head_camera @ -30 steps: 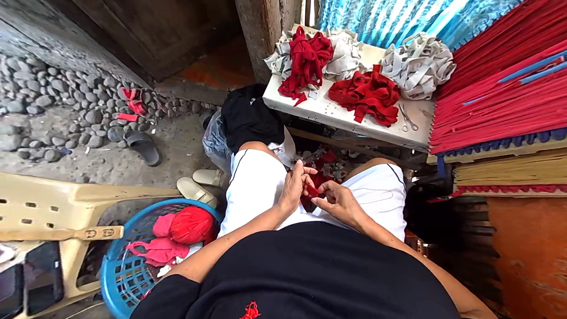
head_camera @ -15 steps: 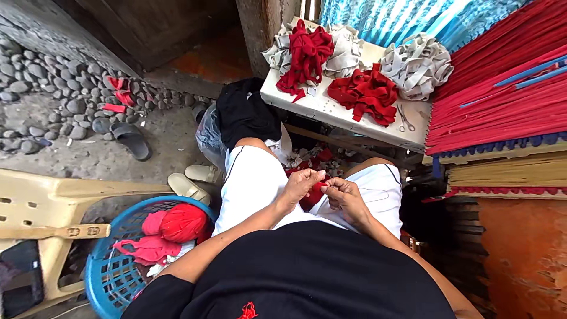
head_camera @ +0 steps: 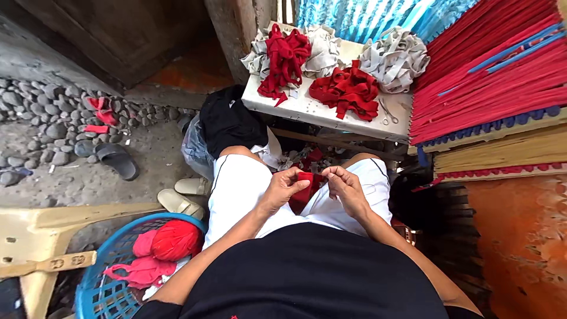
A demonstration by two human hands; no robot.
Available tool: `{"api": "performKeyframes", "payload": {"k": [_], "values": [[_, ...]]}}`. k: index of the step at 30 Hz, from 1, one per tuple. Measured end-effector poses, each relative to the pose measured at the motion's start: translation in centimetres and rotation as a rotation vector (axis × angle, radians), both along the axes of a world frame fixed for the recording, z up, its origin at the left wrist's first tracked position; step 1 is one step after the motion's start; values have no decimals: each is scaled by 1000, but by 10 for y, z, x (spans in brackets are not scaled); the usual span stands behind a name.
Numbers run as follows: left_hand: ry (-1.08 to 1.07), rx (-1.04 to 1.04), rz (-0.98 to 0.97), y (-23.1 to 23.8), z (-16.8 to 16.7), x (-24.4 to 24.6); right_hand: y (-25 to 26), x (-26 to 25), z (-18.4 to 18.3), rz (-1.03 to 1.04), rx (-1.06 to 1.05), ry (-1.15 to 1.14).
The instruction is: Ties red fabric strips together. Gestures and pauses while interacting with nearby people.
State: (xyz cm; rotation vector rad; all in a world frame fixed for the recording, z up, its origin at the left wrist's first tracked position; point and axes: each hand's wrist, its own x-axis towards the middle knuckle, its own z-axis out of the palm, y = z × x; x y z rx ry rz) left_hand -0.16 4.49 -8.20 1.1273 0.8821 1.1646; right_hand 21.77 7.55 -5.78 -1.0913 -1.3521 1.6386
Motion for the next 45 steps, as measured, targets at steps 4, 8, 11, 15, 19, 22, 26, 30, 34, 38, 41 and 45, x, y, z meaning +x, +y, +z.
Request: {"api": "performKeyframes", "payload": {"k": [4,8,11,15,19,22,26,30,34,38,41,45], "values": [[-60,-20,54,1,-3,-8,14,45,29,-94,171,-141],[-109,-47,82,2,-7,-6,15,103,36,-280,317,-423],[-127,-79,76,2,-12,-4,11,135,24,-359,246,-581],[-144,-104,78,3,-14,-2,0,147,2,-377,235,-855],[-151,-108,79,2,-15,-4,-5,146,-6,-406,161,-855],[-165,-101,81,2,-14,-7,-4,146,-5,-418,145,-881],[-186,-83,78,1,-11,-8,0,146,-3,-394,122,-945],[-183,-60,65,0,-6,-9,5,144,-5,-370,128,-945],[-235,-30,45,-2,8,-13,9,145,-12,-383,157,-871],[-262,20,16,-3,26,-20,11,141,-13,-400,145,-837],[-271,53,-16,-5,41,-27,11,134,-10,-386,168,-830],[-319,116,-48,-6,65,-38,17,122,-2,-369,208,-895]]}}
